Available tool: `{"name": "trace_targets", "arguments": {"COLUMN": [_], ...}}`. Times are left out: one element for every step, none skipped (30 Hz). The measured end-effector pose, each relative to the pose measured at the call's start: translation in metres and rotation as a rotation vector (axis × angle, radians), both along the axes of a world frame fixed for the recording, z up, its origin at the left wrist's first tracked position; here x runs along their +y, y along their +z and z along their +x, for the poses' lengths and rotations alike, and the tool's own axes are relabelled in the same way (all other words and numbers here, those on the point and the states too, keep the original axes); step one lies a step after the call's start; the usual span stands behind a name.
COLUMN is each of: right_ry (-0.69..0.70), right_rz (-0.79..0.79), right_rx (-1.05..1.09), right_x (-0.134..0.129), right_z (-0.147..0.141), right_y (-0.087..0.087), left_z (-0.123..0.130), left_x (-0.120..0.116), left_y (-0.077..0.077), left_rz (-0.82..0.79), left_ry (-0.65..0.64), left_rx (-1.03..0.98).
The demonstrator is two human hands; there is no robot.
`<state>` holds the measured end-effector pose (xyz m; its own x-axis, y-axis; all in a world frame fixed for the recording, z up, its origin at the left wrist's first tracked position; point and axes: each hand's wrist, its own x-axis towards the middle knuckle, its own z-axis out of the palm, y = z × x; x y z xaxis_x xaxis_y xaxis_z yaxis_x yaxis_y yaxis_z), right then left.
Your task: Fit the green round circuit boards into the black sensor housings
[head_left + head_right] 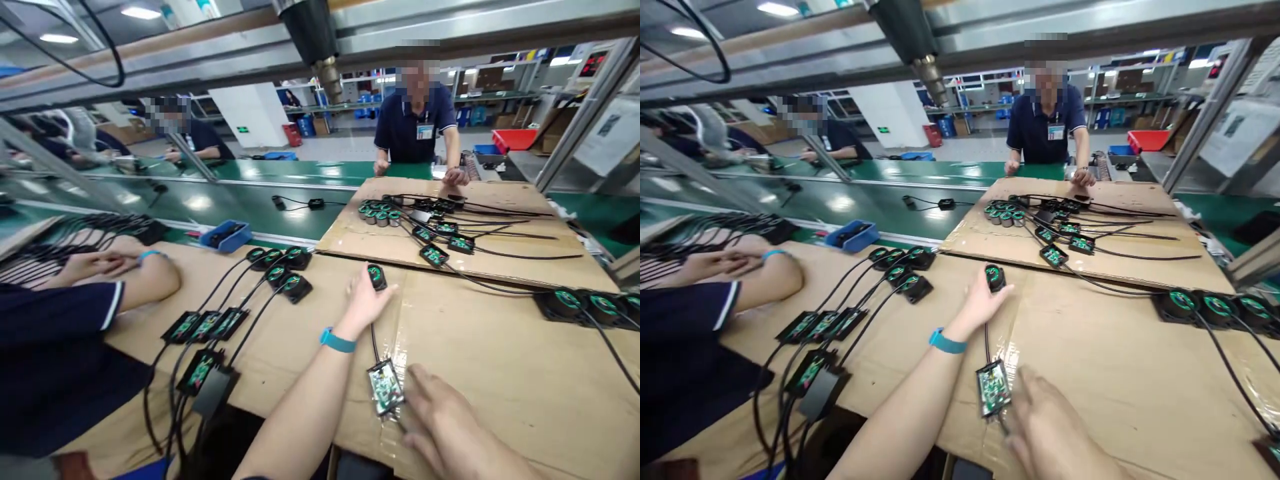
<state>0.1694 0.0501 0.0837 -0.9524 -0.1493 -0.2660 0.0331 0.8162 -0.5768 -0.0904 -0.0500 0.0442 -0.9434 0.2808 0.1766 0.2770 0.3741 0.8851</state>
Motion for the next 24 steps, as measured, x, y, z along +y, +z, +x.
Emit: {"name": "trace_targets", "arguments": {"right_ry": [0.105,0.191,0.237,0.242,0.216,0.164,0.094,0.007,-0.094,-0.211,-0.336,-0.424,-0.492,-0.533,-0.551,-0.562,-0.576,-0.595,-0.618,-0.640,-0.659,-0.664,-0.658,-0.641], "right_rz": [-0.078,-0.175,-0.273,-0.358,-0.426,-0.473,-0.500,-0.507,-0.499,-0.472,-0.436,-0.415,-0.398,-0.395,-0.403,-0.418,-0.447,-0.489,-0.536,-0.581,-0.620,-0.652,-0.676,-0.695], "right_rx": [-0.011,-0.016,-0.013,-0.013,-0.024,-0.044,-0.067,-0.078,-0.073,-0.028,0.035,0.075,0.109,0.131,0.142,0.150,0.144,0.123,0.089,0.047,0.002,-0.038,-0.067,-0.085], "right_x": [-0.001,0.000,0.004,0.009,0.016,0.024,0.034,0.045,0.057,0.069,0.080,0.089,0.096,0.099,0.100,0.099,0.098,0.096,0.095,0.094,0.095,0.097,0.099,0.101], "right_z": [0.002,0.003,0.002,0.001,-0.002,-0.006,-0.011,-0.017,-0.023,-0.030,-0.037,-0.042,-0.047,-0.051,-0.054,-0.056,-0.056,-0.056,-0.055,-0.055,-0.054,-0.053,-0.053,-0.053], "right_y": [0.001,0.002,0.004,0.005,0.006,0.006,0.004,0.002,-0.002,-0.008,-0.013,-0.019,-0.024,-0.028,-0.030,-0.031,-0.031,-0.029,-0.028,-0.026,-0.024,-0.023,-0.022,-0.021], "left_z": [0.002,0.003,0.002,0.000,-0.002,-0.006,-0.011,-0.016,-0.020,-0.023,-0.024,-0.022,-0.018,-0.013,-0.008,-0.004,-0.003,-0.006,-0.012,-0.020,-0.031,-0.042,-0.052,-0.058], "left_x": [0.001,0.000,-0.004,-0.010,-0.017,-0.023,-0.027,-0.029,-0.028,-0.026,-0.023,-0.020,-0.018,-0.017,-0.017,-0.019,-0.021,-0.024,-0.027,-0.030,-0.033,-0.035,-0.036,-0.038], "left_y": [-0.001,-0.002,-0.002,-0.004,-0.005,-0.007,-0.009,-0.011,-0.013,-0.013,-0.013,-0.011,-0.007,-0.002,0.003,0.009,0.015,0.021,0.026,0.032,0.037,0.042,0.047,0.051], "left_rz": [-0.111,-0.208,-0.276,-0.306,-0.315,-0.311,-0.298,-0.279,-0.247,-0.230,-0.221,-0.234,-0.262,-0.299,-0.336,-0.369,-0.400,-0.434,-0.472,-0.515,-0.558,-0.596,-0.626,-0.651], "left_ry": [-0.004,-0.016,-0.038,-0.065,-0.088,-0.110,-0.120,-0.119,-0.114,-0.109,-0.082,-0.060,-0.036,-0.017,-0.011,-0.010,-0.019,-0.043,-0.080,-0.121,-0.165,-0.207,-0.244,-0.262], "left_rx": [0.056,0.100,0.126,0.129,0.128,0.133,0.140,0.149,0.163,0.148,0.116,0.080,0.040,0.006,-0.017,-0.025,-0.023,-0.017,-0.005,0.008,0.023,0.032,0.034,0.040]}}
